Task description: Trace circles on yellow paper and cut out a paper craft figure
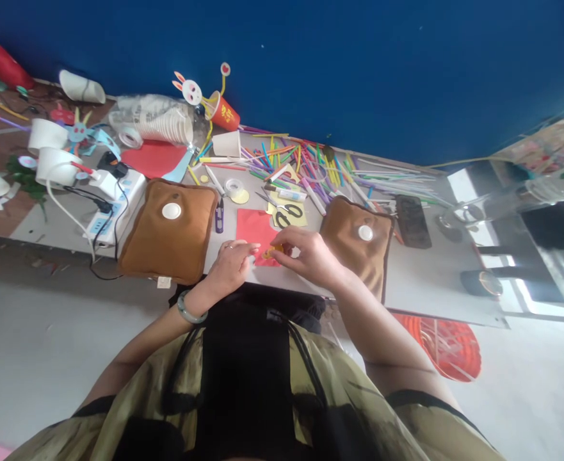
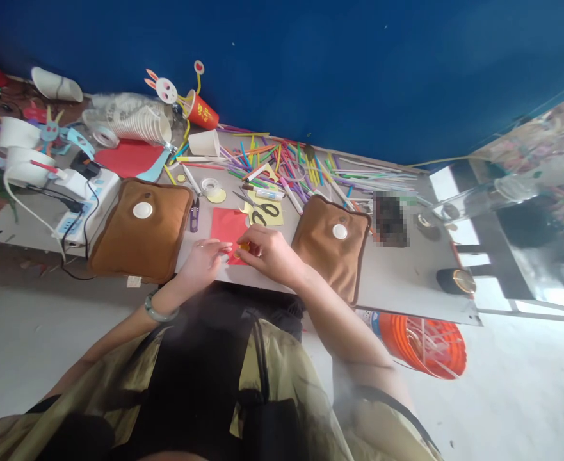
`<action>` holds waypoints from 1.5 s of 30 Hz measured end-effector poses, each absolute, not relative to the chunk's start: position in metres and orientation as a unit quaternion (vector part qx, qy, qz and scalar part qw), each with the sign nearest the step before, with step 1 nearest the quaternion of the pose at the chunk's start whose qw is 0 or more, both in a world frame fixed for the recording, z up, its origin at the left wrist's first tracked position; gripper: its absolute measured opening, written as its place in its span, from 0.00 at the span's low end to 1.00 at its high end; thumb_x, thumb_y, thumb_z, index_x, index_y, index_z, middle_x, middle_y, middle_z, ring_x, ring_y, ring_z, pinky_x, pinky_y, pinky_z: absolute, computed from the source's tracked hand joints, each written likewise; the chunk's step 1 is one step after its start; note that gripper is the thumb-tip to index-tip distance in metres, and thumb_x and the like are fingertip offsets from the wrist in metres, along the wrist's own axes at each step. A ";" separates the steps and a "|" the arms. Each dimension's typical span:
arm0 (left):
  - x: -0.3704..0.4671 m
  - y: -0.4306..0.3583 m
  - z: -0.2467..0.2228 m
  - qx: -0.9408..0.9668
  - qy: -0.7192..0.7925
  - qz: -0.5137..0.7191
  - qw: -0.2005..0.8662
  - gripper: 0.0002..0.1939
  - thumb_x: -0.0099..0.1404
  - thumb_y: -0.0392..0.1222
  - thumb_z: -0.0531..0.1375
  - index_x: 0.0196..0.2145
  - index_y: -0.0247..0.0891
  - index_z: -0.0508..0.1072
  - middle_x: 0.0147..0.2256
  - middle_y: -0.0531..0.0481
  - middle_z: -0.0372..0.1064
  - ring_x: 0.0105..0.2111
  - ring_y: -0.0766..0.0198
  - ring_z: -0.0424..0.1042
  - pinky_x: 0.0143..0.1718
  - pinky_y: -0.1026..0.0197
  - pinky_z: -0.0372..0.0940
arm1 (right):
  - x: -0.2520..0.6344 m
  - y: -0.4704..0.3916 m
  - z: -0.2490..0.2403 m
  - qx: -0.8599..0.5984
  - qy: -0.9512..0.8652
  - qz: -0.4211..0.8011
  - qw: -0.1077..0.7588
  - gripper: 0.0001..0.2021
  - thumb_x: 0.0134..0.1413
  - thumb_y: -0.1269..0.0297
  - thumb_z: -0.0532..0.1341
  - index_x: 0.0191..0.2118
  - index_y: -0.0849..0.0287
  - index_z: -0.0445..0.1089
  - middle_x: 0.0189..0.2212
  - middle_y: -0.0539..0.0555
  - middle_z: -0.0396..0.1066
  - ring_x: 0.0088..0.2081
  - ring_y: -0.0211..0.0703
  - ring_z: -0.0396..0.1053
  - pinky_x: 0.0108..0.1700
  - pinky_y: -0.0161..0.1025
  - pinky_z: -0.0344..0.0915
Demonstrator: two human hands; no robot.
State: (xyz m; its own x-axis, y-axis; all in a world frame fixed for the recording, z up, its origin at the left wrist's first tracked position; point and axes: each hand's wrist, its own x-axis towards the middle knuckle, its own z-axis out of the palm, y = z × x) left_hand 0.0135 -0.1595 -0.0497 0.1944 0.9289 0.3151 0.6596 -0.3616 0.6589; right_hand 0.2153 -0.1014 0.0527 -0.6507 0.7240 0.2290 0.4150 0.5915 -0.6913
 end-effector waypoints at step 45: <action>0.023 -0.156 -0.030 0.730 0.550 0.320 0.249 0.09 0.64 0.43 0.63 0.41 0.40 0.77 0.38 0.50 0.78 0.46 0.56 0.74 0.53 0.49 0.53 | 0.206 -0.097 0.035 -0.316 -0.844 0.379 0.210 0.12 0.61 0.56 0.65 0.33 0.60 0.72 0.28 0.53 0.70 0.28 0.38 0.67 0.32 0.37 0.65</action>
